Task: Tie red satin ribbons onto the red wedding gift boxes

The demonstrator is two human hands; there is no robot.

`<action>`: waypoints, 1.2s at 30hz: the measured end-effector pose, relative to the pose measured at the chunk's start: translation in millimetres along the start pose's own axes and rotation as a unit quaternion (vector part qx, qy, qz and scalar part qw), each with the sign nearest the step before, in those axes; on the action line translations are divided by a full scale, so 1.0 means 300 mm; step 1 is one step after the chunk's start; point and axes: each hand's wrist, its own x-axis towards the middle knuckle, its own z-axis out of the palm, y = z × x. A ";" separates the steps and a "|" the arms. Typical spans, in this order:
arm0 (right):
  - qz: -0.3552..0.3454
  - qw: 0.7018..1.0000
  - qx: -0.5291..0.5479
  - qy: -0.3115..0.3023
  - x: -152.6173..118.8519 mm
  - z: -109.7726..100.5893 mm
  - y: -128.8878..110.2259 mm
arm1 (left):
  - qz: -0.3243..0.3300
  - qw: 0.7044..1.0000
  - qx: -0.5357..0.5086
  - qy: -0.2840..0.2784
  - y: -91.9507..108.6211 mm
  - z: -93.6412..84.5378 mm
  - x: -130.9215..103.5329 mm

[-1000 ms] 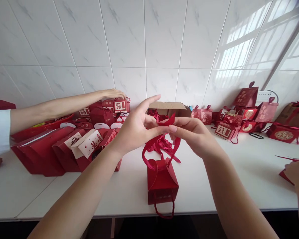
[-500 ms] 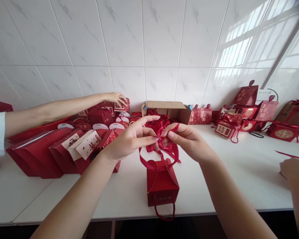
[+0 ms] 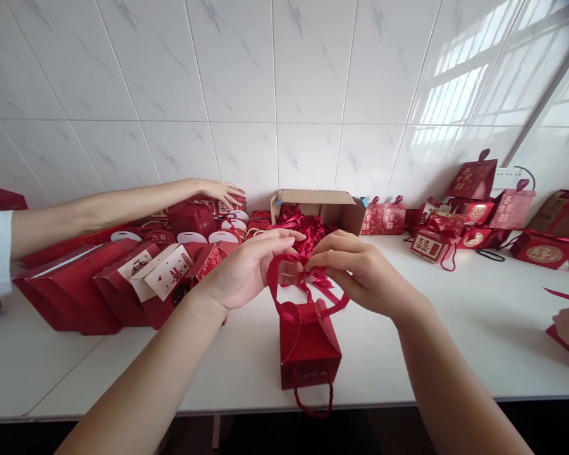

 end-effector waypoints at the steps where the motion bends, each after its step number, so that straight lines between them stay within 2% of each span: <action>1: 0.003 1.000 0.003 0.005 -0.002 0.003 -0.002 | 0.014 1.000 0.006 0.003 -0.003 0.004 -0.004; 3: 0.020 0.999 0.026 0.028 -0.012 0.014 -0.008 | 0.066 0.996 0.055 0.012 -0.016 0.011 -0.014; 5: 0.058 0.993 0.059 0.085 -0.034 0.032 -0.020 | 0.162 0.972 0.161 0.051 -0.037 0.013 -0.024; 6: 0.085 0.985 0.076 0.127 -0.051 0.043 -0.026 | 0.221 0.945 0.229 0.083 -0.048 0.010 -0.031; 8: 0.153 0.958 0.106 0.217 -0.104 0.063 -0.038 | 0.319 0.867 0.348 0.158 -0.071 -0.007 -0.048; 9: 0.194 0.939 0.117 0.257 -0.139 0.072 -0.043 | 0.345 0.836 0.381 0.192 -0.081 -0.023 -0.061; 10: 0.238 0.919 0.123 0.290 -0.180 0.079 -0.047 | 0.353 0.817 0.397 0.222 -0.092 -0.044 -0.077; 12: 0.332 0.873 0.122 0.335 -0.276 0.085 -0.051 | 0.325 0.817 0.392 0.270 -0.117 -0.101 -0.122; 14: 0.427 0.825 0.120 0.349 -0.381 0.086 -0.051 | 0.288 0.817 0.390 0.312 -0.155 -0.176 -0.179; 17: 0.543 0.774 0.089 0.311 -0.530 0.090 -0.045 | 0.225 0.812 0.419 0.339 -0.251 -0.303 -0.267; 20: 0.594 0.763 0.087 0.241 -0.639 0.114 -0.031 | 0.155 0.808 0.458 0.338 -0.368 -0.396 -0.320; 22: 0.615 0.755 0.101 0.203 -0.672 0.138 -0.023 | 0.115 0.793 0.497 0.334 -0.424 -0.413 -0.329; 25: 0.625 0.739 0.047 0.247 -0.646 0.168 -0.029 | 0.120 0.745 0.562 0.338 -0.443 -0.364 -0.315; 26: 0.613 0.742 0.024 0.270 -0.619 0.173 -0.037 | 0.133 0.743 0.567 0.328 -0.433 -0.333 -0.307; 27: 0.594 0.754 0.014 0.278 -0.585 0.176 -0.047 | 0.142 0.760 0.556 0.305 -0.419 -0.297 -0.297; 28: 0.570 0.776 0.025 0.269 -0.547 0.177 -0.057 | 0.134 0.791 0.529 0.276 -0.403 -0.258 -0.285; 30: 0.514 0.828 0.098 0.199 -0.467 0.180 -0.077 | 0.102 0.850 0.465 0.226 -0.375 -0.183 -0.258; 31: 0.490 0.845 0.147 0.155 -0.430 0.183 -0.085 | 0.086 0.869 0.441 0.207 -0.366 -0.150 -0.242; 33: 0.462 0.854 0.220 0.090 -0.373 0.195 -0.091 | 0.075 0.893 0.404 0.181 -0.361 -0.101 -0.209; 36: 0.484 0.834 0.261 0.036 -0.335 0.220 -0.082 | 0.068 0.914 0.367 0.155 -0.380 -0.068 -0.165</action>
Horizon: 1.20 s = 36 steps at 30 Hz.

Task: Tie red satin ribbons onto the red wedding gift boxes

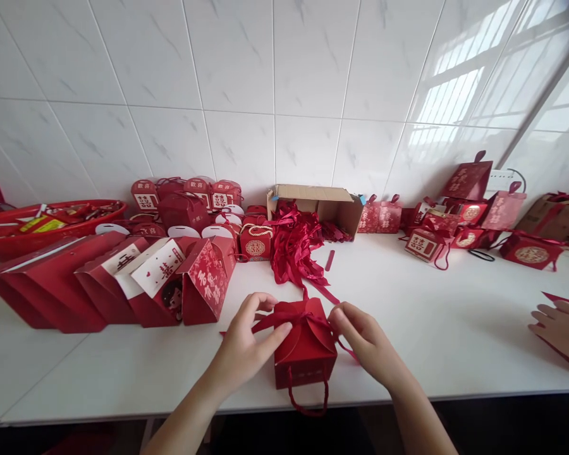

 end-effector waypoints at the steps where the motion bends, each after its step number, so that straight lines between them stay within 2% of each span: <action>1: 0.016 1.000 -0.003 -0.012 0.007 0.004 0.003 | -0.008 1.000 -0.009 -0.009 -0.004 0.010 0.007; 4: 0.045 0.997 -0.027 -0.051 0.020 0.000 0.012 | -0.036 0.999 -0.026 -0.029 -0.013 0.020 0.019; 7: 0.069 0.993 -0.039 -0.082 0.024 -0.017 0.006 | -0.045 0.999 -0.005 -0.027 -0.008 0.004 0.023; 13: 0.067 0.993 0.019 -0.097 0.027 -0.045 -0.015 | -0.054 0.991 0.058 -0.104 0.005 -0.026 0.029; 24: 0.081 0.991 0.036 -0.095 0.009 -0.079 0.013 | -0.053 0.996 0.038 -0.059 0.000 -0.007 0.026; 30: 0.099 0.992 0.024 -0.077 -0.010 -0.111 0.036 | -0.063 0.993 0.091 -0.030 -0.034 -0.011 0.012; 36: 0.102 0.992 0.028 -0.069 -0.015 -0.112 0.050 | -0.055 0.992 0.109 -0.018 -0.048 -0.016 0.008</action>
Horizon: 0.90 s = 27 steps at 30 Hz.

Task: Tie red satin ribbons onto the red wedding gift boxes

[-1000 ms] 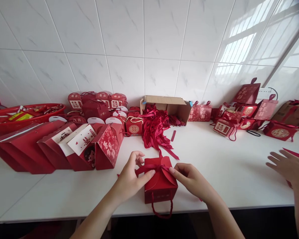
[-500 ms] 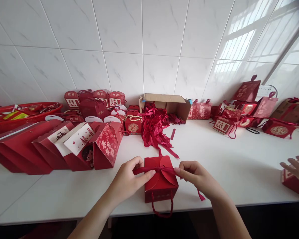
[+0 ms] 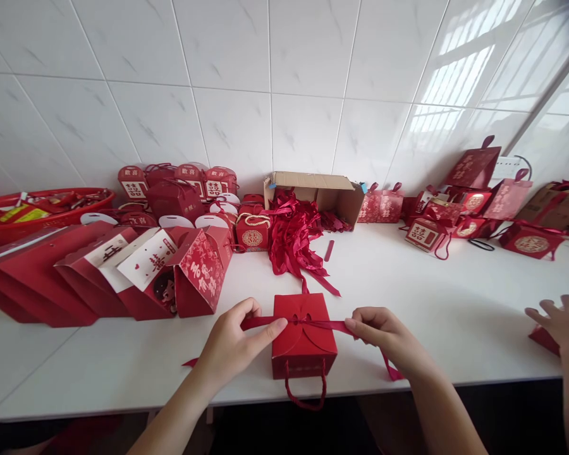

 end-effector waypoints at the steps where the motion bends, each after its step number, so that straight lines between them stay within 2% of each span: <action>1: 0.000 1.000 0.000 0.005 0.000 0.001 0.001 | 0.000 1.000 0.000 -0.001 0.000 0.000 -0.001; 8: -0.008 0.998 0.048 0.041 -0.014 0.001 0.015 | 0.026 0.999 -0.039 0.002 -0.007 0.018 -0.008; 11: -0.036 0.990 0.134 0.033 -0.025 0.000 0.008 | 0.070 0.995 -0.054 0.055 0.011 0.016 -0.010; 13: -0.062 0.982 0.179 0.019 -0.029 0.005 -0.016 | 0.116 0.989 -0.050 0.081 0.043 0.010 -0.011; 16: -0.104 0.976 0.190 0.023 -0.025 0.022 -0.079 | 0.190 0.980 -0.032 0.048 0.114 0.013 -0.013; 19: -0.122 0.974 0.187 0.034 -0.018 0.043 -0.145 | 0.261 0.965 -0.006 0.027 0.179 0.041 -0.001; 21: -0.128 0.972 0.193 0.038 -0.018 0.053 -0.175 | 0.285 0.957 0.001 0.052 0.203 0.063 0.017; 24: -0.129 0.974 0.181 0.053 -0.031 0.058 -0.186 | 0.284 0.949 -0.012 0.138 0.206 0.077 0.049; 27: -0.109 0.985 0.097 0.093 -0.045 0.063 -0.167 | 0.267 0.942 -0.028 0.201 0.188 0.067 0.068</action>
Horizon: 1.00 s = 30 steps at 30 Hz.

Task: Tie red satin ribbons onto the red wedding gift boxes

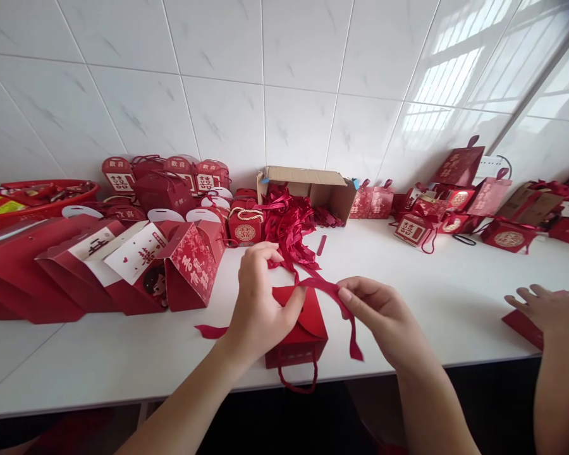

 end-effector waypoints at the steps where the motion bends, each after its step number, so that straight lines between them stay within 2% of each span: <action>1: -0.001 0.999 -0.040 0.008 -0.003 0.003 0.009 | -0.007 1.000 0.001 0.007 -0.007 -0.004 0.000; 4: -0.031 0.991 -0.130 0.004 0.003 0.033 0.035 | -0.016 1.000 0.003 0.006 -0.014 -0.011 -0.002; 8: -0.081 0.985 -0.152 -0.010 0.035 0.099 0.055 | -0.009 1.000 0.005 -0.008 -0.001 -0.029 -0.001; 11: -0.116 0.983 -0.143 0.027 0.046 0.132 0.065 | -0.012 0.996 -0.040 -0.083 0.000 -0.073 -0.001; 13: -0.129 0.980 -0.143 0.048 0.044 0.139 0.072 | -0.048 0.986 -0.080 -0.138 -0.019 -0.103 -0.008; 15: -0.110 0.986 -0.124 0.033 0.039 0.140 0.080 | -0.119 0.976 -0.084 -0.160 -0.053 -0.117 -0.021; 19: -0.065 0.996 -0.044 -0.031 0.032 0.141 0.092 | -0.244 0.945 -0.078 -0.203 -0.123 -0.093 -0.054; 22: -0.064 0.996 -0.037 -0.051 0.032 0.146 0.093 | -0.305 0.903 -0.162 -0.256 -0.150 -0.071 -0.067; 25: -0.069 0.995 -0.054 -0.043 0.031 0.154 0.086 | -0.334 0.863 -0.235 -0.298 -0.154 -0.077 -0.064; 30: -0.073 0.991 -0.103 0.034 0.035 0.186 0.079 | -0.336 0.873 -0.234 -0.264 -0.133 -0.133 -0.050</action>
